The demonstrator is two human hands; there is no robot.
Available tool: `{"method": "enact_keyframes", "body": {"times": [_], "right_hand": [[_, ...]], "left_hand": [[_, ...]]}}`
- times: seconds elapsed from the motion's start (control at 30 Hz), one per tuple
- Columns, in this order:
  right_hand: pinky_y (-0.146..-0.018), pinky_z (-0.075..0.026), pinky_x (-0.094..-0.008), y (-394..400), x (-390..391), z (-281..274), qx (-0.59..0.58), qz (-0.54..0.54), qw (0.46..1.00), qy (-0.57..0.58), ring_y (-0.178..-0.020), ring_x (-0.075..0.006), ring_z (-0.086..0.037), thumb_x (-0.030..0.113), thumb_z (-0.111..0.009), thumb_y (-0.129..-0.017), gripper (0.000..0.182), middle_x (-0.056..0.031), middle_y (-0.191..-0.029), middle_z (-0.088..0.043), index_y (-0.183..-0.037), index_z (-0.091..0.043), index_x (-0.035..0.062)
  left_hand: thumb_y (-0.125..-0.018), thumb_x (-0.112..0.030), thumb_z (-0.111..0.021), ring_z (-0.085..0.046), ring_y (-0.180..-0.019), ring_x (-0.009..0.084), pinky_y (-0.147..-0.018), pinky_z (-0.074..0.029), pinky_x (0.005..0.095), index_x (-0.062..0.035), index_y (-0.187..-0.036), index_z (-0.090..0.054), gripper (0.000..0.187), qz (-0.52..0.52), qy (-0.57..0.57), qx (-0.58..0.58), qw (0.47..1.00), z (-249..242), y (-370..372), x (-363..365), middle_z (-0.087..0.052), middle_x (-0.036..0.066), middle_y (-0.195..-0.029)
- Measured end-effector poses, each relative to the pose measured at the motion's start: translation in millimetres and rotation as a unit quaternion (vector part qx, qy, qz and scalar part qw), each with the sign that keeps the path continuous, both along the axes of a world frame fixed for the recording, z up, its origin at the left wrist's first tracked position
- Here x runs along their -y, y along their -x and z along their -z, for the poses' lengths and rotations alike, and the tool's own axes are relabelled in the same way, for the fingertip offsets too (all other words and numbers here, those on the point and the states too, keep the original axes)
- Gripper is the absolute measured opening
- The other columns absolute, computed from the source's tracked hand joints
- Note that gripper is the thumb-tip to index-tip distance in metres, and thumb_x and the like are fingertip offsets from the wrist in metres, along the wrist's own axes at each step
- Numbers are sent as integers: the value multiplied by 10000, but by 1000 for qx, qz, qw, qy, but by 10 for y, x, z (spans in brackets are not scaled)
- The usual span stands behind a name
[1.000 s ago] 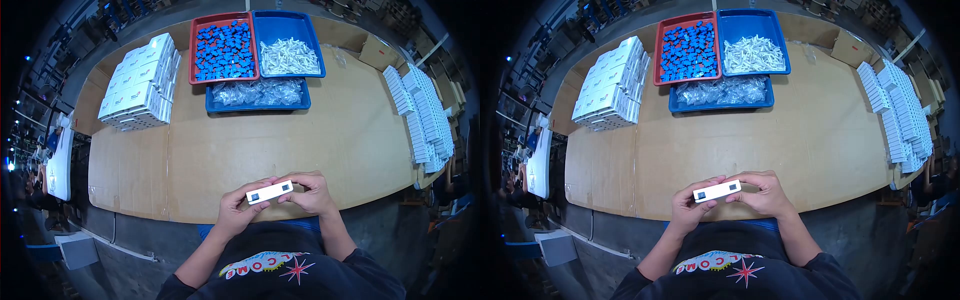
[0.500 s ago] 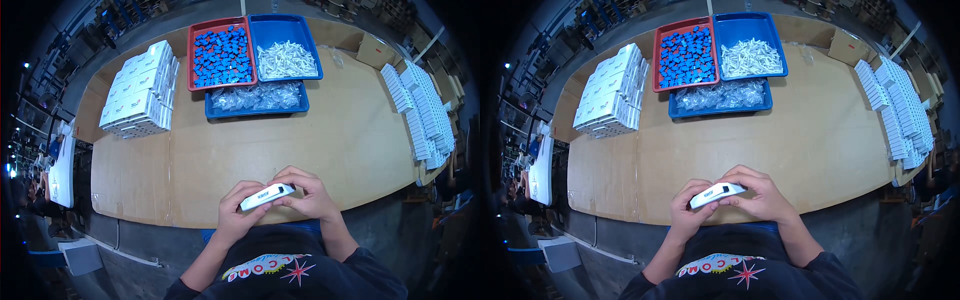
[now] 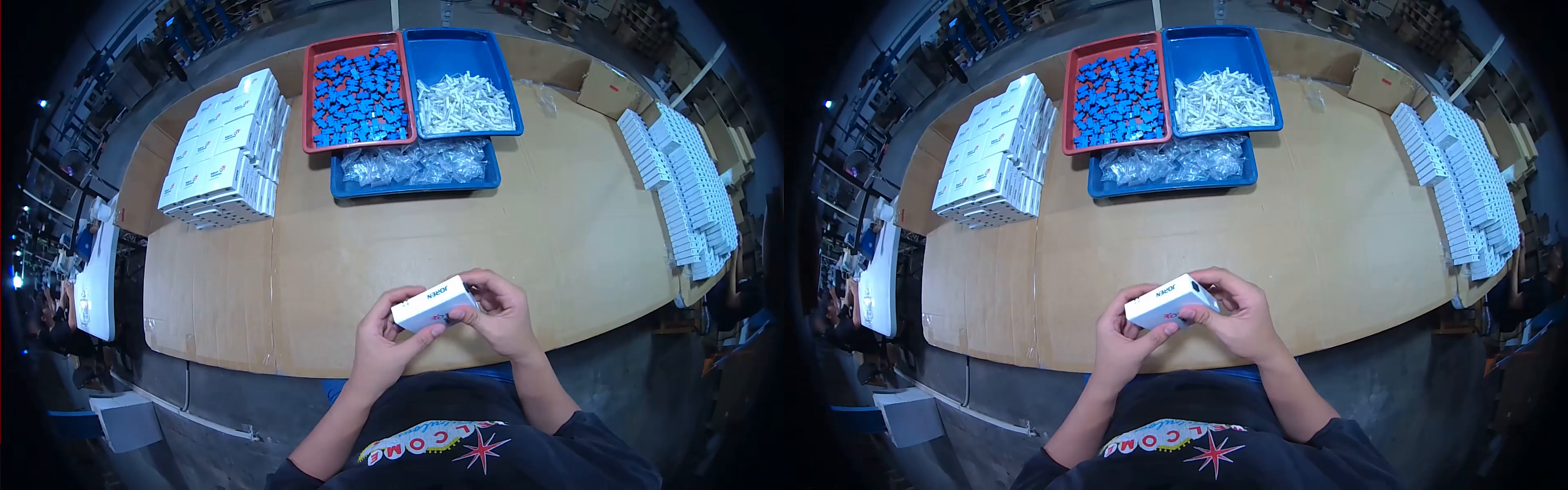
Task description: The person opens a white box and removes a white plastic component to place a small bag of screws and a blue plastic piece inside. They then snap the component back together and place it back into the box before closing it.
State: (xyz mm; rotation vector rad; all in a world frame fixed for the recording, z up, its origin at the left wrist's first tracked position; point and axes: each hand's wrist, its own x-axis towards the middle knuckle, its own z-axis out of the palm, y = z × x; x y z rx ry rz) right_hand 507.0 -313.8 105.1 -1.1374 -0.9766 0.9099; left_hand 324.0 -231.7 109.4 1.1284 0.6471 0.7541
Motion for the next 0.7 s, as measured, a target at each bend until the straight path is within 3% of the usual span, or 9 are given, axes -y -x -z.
{"method": "enact_keyframes", "body": {"times": [0.07,0.23,0.33,0.4,0.43,0.47,0.57,0.6,0.7], "right_hand": [[-917,-515,-295,2,-23,51,-77,-7,997,-11,-1072,-152,-645,64,-853,-885,385,-69,-1091,-688,-1215,-676,-24],[-928,-513,-293,-75,-50,430,-85,-17,996,-8,-1071,-131,-634,49,-851,-886,368,-61,-1087,-689,-1203,-675,-9],[-925,-514,-289,-93,-78,249,-24,5,999,48,-1030,-118,-643,73,-856,-886,307,-58,-1058,-707,-1141,-703,-3],[-925,-519,-289,-137,-84,75,63,23,993,100,-987,-117,-663,108,-858,-887,256,-53,-1024,-729,-1076,-726,-5],[-936,-519,-291,-129,-77,78,44,22,995,87,-1012,-125,-665,100,-853,-889,264,-58,-1043,-734,-1098,-730,-6],[-946,-518,-294,-125,-87,85,27,20,997,72,-1036,-132,-667,93,-848,-892,274,-63,-1061,-740,-1120,-734,-8],[-989,-511,-305,-177,-128,264,28,-21,999,16,-1136,-153,-653,60,-808,-915,363,-88,-1188,-732,-1257,-704,-4],[-1005,-508,-309,-177,-134,284,36,-41,998,-2,-1173,-159,-645,47,-791,-926,406,-97,-1242,-725,-1315,-687,-1],[-1063,-491,-320,-80,-134,227,17,131,991,28,-1279,-186,-599,6,-734,-955,544,-130,-1410,-647,-1476,-579,28]], "left_hand": [[-918,-4,-803,-684,-1106,154,-964,-561,299,67,-1269,-628,399,41,16,-4,999,96,59,-44,-715,107,-1154],[-949,10,-768,-637,-1224,163,-1055,-518,325,60,-1357,-582,451,84,94,-58,990,225,86,-110,-673,129,-1298],[-1077,-247,-646,-606,-1299,200,-1103,-492,362,27,-1456,-516,486,103,0,3,995,471,77,-106,-636,139,-1378],[-1113,-435,-473,-583,-1342,232,-1131,-473,387,-8,-1518,-460,588,97,211,116,966,434,14,-102,-604,152,-1430],[-1131,-529,-387,-571,-1363,249,-1145,-463,400,-26,-1548,-433,655,92,312,170,930,407,-27,-105,-587,158,-1456],[-1103,-644,-226,-632,-1303,321,-1097,-526,468,-20,-1552,-428,795,103,321,52,940,437,-64,-115,-601,198,-1455],[-1128,-558,-276,-671,-1244,332,-1038,-569,479,-25,-1550,-434,697,312,418,146,841,742,33,-188,-630,196,-1420],[-1144,-466,-345,-713,-1162,300,-990,-592,467,-50,-1515,-470,571,296,463,209,809,746,44,-194,-669,174,-1348],[-1143,-348,-432,-718,-1149,287,-956,-613,425,-28,-1448,-510,450,93,373,138,913,639,7,-227,-683,162,-1314]]}}
